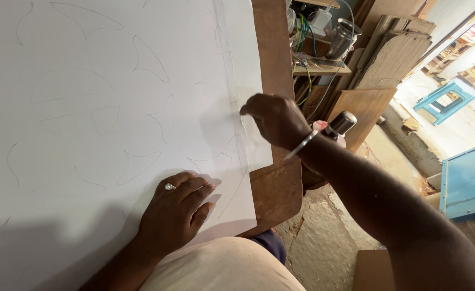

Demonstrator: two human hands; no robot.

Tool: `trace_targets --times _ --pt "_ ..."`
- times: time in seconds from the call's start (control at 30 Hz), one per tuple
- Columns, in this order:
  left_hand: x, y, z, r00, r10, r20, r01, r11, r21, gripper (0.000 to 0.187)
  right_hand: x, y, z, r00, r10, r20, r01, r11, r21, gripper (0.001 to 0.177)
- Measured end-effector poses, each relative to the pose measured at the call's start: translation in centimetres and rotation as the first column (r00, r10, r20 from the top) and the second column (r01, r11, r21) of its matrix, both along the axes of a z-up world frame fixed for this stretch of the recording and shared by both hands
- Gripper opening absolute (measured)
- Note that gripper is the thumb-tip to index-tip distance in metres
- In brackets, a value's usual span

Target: Trace out patterns and shapes on a white sheet template on a wooden board using a pencil.

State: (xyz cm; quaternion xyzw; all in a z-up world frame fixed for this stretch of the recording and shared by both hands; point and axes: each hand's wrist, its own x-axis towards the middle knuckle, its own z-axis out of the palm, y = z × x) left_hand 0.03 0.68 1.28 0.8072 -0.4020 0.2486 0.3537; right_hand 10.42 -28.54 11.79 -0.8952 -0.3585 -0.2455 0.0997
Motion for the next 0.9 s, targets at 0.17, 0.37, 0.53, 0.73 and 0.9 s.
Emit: trace_targets --times 0.17,0.37,0.53,0.73,0.9 --pt "-0.1 -0.1 0.4 1.000 -0.003 -0.027 0.004 1.000 0.020 0.036 -2.9 0.0 -1.3 1.000 -0.005 -0.016 0.004 0.999 -0.039 0.017" --pt "-0.2 -0.1 0.6 0.998 0.004 -0.062 -0.002 0.999 0.035 0.037 -5.8 0.0 -2.1 0.996 -0.017 -0.083 0.012 0.998 -0.056 0.019" --pt "-0.2 -0.1 0.6 0.998 0.014 -0.063 -0.010 0.998 0.058 0.040 -7.7 -0.8 -4.4 0.992 -0.017 -0.128 0.009 0.998 -0.064 0.019" --pt "-0.2 -0.2 0.2 0.999 0.032 -0.021 -0.031 0.998 0.047 0.039 -10.5 -0.2 -4.4 0.983 -0.053 -0.176 0.033 0.993 -0.118 0.022" --pt "-0.1 -0.2 -0.3 0.999 0.040 -0.007 -0.040 0.998 0.053 0.036 -11.0 -0.7 -5.0 0.968 -0.071 -0.240 0.052 0.995 -0.085 0.022"
